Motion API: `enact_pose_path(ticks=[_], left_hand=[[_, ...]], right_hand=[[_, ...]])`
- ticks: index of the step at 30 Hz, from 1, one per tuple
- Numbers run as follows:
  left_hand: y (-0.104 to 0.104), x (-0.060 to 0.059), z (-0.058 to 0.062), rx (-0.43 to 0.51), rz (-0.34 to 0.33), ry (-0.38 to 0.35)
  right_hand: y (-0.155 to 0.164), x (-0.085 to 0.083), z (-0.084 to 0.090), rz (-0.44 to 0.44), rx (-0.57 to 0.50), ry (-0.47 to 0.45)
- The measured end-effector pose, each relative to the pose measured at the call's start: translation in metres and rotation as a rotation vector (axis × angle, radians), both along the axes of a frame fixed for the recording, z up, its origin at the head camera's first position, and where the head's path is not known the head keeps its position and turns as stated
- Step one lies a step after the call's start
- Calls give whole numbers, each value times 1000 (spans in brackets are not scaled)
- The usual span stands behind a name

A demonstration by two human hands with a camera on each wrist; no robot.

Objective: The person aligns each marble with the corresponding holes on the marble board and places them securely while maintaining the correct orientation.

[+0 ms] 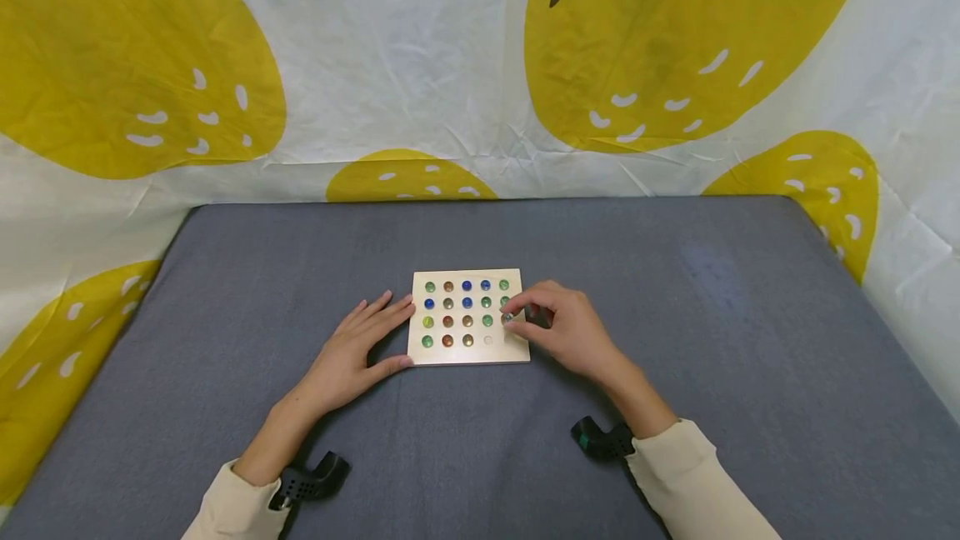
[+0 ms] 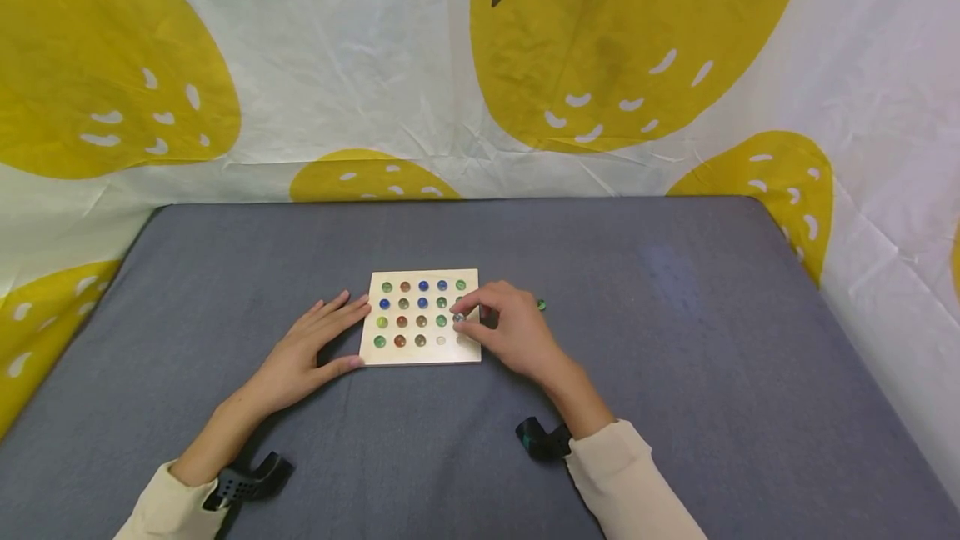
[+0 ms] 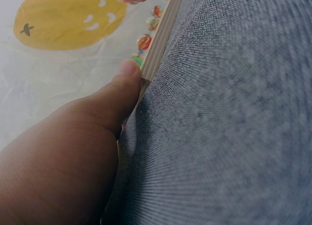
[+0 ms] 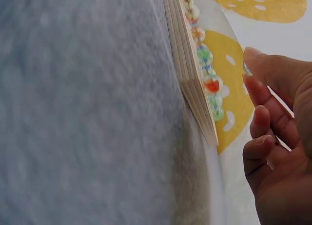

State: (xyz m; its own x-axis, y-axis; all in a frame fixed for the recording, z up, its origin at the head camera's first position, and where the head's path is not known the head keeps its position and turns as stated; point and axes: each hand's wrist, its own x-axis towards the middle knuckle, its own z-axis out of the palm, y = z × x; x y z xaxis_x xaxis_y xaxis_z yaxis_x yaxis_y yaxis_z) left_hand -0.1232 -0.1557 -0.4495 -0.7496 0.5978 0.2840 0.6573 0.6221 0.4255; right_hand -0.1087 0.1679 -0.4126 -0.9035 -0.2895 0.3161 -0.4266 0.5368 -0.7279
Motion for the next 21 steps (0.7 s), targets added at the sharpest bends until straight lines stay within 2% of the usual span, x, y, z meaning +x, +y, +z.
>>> enact_pose_path(ticks=[8, 15, 21], left_hand=[[0, 0, -1, 0, -6, 2], [0, 0, -1, 2, -6, 2], [0, -1, -2, 0, -6, 7]], right_hand=[[-6, 0, -5, 25, 11, 10], [-10, 0, -9, 41, -7, 53], [-11, 0, -10, 40, 19, 91]])
